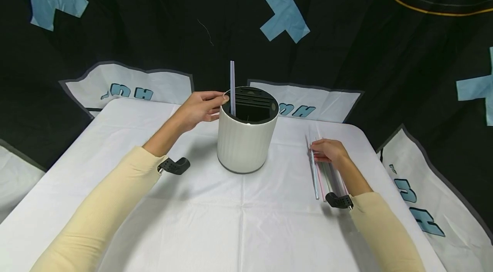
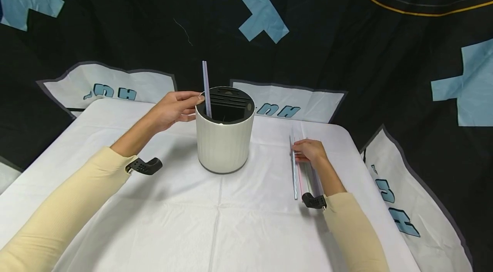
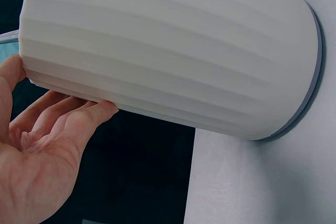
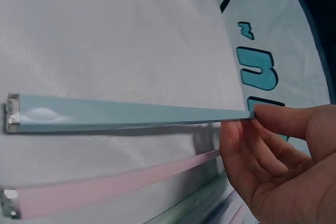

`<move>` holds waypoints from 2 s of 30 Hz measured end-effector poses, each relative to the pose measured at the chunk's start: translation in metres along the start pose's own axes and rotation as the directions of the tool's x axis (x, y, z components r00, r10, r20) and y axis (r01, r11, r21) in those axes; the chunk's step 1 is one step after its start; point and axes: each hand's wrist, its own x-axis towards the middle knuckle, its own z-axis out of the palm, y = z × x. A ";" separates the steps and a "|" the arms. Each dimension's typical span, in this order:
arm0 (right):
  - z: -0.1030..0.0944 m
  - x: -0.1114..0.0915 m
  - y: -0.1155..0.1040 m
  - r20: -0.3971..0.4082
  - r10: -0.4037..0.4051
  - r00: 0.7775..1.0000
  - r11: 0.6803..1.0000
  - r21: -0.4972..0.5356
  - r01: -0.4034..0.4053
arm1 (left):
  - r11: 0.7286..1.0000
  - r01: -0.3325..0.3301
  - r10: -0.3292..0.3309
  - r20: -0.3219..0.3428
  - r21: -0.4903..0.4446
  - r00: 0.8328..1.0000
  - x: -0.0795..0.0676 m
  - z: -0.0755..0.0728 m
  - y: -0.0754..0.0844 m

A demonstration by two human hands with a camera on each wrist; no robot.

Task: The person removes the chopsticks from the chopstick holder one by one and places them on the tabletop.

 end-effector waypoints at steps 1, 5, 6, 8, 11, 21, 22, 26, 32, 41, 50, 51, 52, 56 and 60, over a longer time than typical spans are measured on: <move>0.000 0.001 0.001 -0.001 0.005 1.000 1.000 -0.008 -0.005 | 1.000 0.000 0.000 0.002 0.001 1.000 0.000 0.000 0.000; 0.002 0.003 0.006 -0.005 0.010 1.000 1.000 -0.029 -0.010 | 1.000 -0.001 0.001 0.004 0.008 1.000 0.000 0.000 0.000; 0.002 0.003 0.007 -0.006 0.009 1.000 1.000 -0.028 -0.009 | 1.000 0.000 0.000 0.003 0.007 1.000 0.000 0.000 0.000; 0.002 0.004 0.009 -0.006 0.006 1.000 1.000 -0.028 -0.006 | 1.000 0.002 -0.002 0.001 0.003 1.000 0.000 0.000 0.000; 0.003 0.005 0.011 -0.016 0.006 1.000 0.999 -0.033 -0.007 | 1.000 0.007 -0.007 -0.001 -0.012 1.000 0.000 0.000 0.000; 0.003 0.001 0.010 -0.030 -0.007 1.000 0.999 -0.045 0.005 | 0.999 0.010 -0.010 -0.007 -0.030 1.000 0.001 0.000 -0.001; 0.003 0.001 0.010 -0.029 -0.008 1.000 0.999 -0.046 0.007 | 0.999 0.009 -0.009 -0.006 -0.033 1.000 0.001 0.000 -0.001; 0.002 0.001 0.010 -0.041 -0.015 0.999 0.998 -0.065 0.012 | 0.999 0.007 -0.007 -0.004 -0.042 1.000 0.001 0.000 -0.001; -0.001 -0.002 0.011 -0.080 -0.032 0.996 0.991 -0.134 0.021 | 0.999 0.009 -0.009 0.000 -0.042 1.000 0.001 0.000 -0.001; -0.003 -0.014 -0.018 -0.025 -0.093 0.995 0.992 -0.092 0.090 | 0.999 0.005 -0.005 -0.001 -0.045 1.000 0.001 0.000 -0.001; 0.010 -0.041 -0.101 0.024 -0.190 0.982 0.980 -0.062 0.191 | 1.000 -0.009 0.009 0.003 -0.026 1.000 0.002 0.000 -0.003; 0.013 -0.044 -0.112 0.028 -0.206 0.978 0.977 -0.056 0.207 | 1.000 -0.010 0.010 0.003 -0.023 1.000 0.002 0.000 -0.004; 0.017 -0.049 -0.123 0.030 -0.225 0.974 0.973 -0.050 0.227 | 1.000 -0.011 0.011 0.003 -0.019 1.000 0.002 0.000 -0.004; 0.034 -0.066 -0.162 0.039 -0.307 0.951 0.952 -0.012 0.307 | 1.000 -0.012 0.012 0.005 -0.023 1.000 0.002 0.000 -0.003; 0.055 -0.078 -0.190 0.055 -0.372 0.926 0.928 0.017 0.372 | 1.000 -0.011 0.011 0.000 -0.025 1.000 0.002 0.001 -0.002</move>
